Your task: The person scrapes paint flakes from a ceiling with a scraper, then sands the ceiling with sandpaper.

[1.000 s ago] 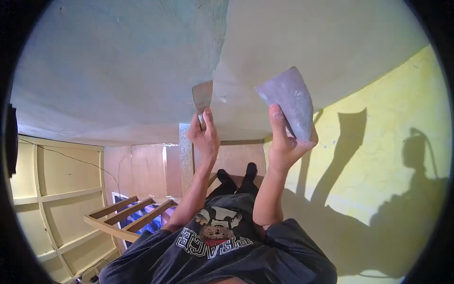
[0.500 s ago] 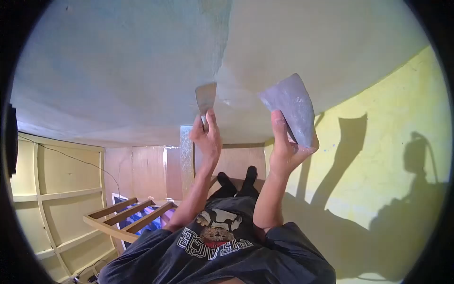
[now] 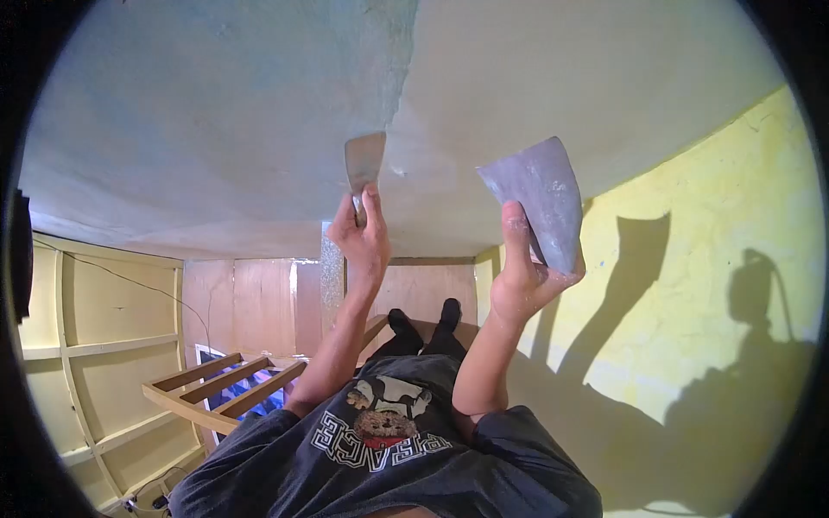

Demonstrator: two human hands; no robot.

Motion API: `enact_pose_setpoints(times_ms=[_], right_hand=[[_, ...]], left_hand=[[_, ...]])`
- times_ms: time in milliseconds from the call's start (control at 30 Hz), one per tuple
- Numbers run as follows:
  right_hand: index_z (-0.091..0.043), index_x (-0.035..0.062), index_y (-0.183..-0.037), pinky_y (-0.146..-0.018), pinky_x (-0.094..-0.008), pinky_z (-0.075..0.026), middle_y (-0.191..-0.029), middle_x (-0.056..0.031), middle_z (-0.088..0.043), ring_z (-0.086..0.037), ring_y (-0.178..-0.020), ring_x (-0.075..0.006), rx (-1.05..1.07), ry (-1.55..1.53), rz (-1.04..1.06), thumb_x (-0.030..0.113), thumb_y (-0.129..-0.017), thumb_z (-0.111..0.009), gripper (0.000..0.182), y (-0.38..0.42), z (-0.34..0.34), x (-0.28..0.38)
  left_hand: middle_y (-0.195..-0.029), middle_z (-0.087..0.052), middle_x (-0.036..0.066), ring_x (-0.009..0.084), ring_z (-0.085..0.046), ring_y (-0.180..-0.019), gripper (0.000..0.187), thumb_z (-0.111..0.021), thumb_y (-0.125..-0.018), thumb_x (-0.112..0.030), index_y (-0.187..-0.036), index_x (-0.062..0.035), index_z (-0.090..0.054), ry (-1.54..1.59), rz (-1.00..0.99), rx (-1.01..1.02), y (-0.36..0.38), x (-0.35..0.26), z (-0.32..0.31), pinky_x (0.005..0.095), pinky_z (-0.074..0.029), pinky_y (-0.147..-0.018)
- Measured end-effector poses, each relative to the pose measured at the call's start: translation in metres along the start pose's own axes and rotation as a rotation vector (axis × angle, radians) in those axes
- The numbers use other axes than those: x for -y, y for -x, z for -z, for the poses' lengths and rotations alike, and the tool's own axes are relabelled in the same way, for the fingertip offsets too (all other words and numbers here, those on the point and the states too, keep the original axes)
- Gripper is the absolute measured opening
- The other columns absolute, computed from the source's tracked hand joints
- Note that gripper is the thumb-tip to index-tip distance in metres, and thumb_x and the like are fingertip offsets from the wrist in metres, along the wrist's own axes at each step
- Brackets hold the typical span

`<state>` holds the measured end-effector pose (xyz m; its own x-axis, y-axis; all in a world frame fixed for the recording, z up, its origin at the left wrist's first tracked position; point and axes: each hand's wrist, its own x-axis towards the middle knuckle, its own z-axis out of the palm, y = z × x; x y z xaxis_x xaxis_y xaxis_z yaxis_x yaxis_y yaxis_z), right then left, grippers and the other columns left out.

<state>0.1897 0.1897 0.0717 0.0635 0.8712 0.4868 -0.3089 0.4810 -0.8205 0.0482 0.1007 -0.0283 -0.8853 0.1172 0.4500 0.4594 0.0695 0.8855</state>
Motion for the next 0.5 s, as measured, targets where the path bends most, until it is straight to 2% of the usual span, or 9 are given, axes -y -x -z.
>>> enact_pose_setpoints(times_ms=[233, 367, 400, 500], right_hand=[[-0.073, -0.0068, -0.094, -0.075, -0.0302, -0.050, -0.088, -0.0082, -0.073, -0.064, -0.079, -0.0139, 0.012, -0.024, -0.022, 0.004, -0.082, -0.083, 0.018, 0.003, 0.002, 0.003], [-0.073, -0.0061, -0.093, -0.075, -0.0297, -0.050, -0.087, -0.0074, -0.073, -0.063, -0.078, -0.0139, 0.021, -0.026, 0.006, 0.006, -0.082, -0.084, 0.019, -0.001, 0.001, 0.004], [-0.073, -0.0058, -0.092, -0.075, -0.0296, -0.049, -0.086, -0.0073, -0.073, -0.063, -0.078, -0.0139, 0.012, -0.032, -0.013, 0.006, -0.082, -0.084, 0.019, 0.000, 0.001, 0.004], [-0.073, -0.0054, -0.091, -0.073, -0.0289, -0.049, -0.085, -0.0072, -0.073, -0.063, -0.077, -0.0133, 0.009, -0.022, -0.015, 0.007, -0.082, -0.084, 0.018, 0.002, 0.000, 0.005]], left_hand=[[-0.060, -0.060, 0.008, 0.0061, -0.047, -0.053, 0.014, -0.069, -0.097, -0.013, -0.090, -0.0002, -0.070, -0.018, 0.005, 0.010, -0.005, -0.007, 0.005, 0.0274, -0.038, -0.049], [-0.060, -0.061, 0.009, 0.0091, -0.049, -0.052, 0.015, -0.069, -0.096, -0.014, -0.090, 0.0000, -0.071, 0.001, 0.015, -0.020, 0.001, 0.010, 0.003, 0.0284, -0.040, -0.050], [-0.061, -0.062, 0.010, 0.0099, -0.050, -0.051, 0.015, -0.070, -0.096, -0.015, -0.091, 0.0000, -0.071, -0.190, 0.041, 0.043, -0.007, -0.007, 0.011, 0.0281, -0.041, -0.051], [-0.061, -0.061, 0.010, 0.0092, -0.050, -0.051, 0.017, -0.071, -0.096, -0.016, -0.091, 0.0004, -0.071, -0.033, -0.004, 0.020, -0.014, -0.016, 0.011, 0.0282, -0.040, -0.050]])
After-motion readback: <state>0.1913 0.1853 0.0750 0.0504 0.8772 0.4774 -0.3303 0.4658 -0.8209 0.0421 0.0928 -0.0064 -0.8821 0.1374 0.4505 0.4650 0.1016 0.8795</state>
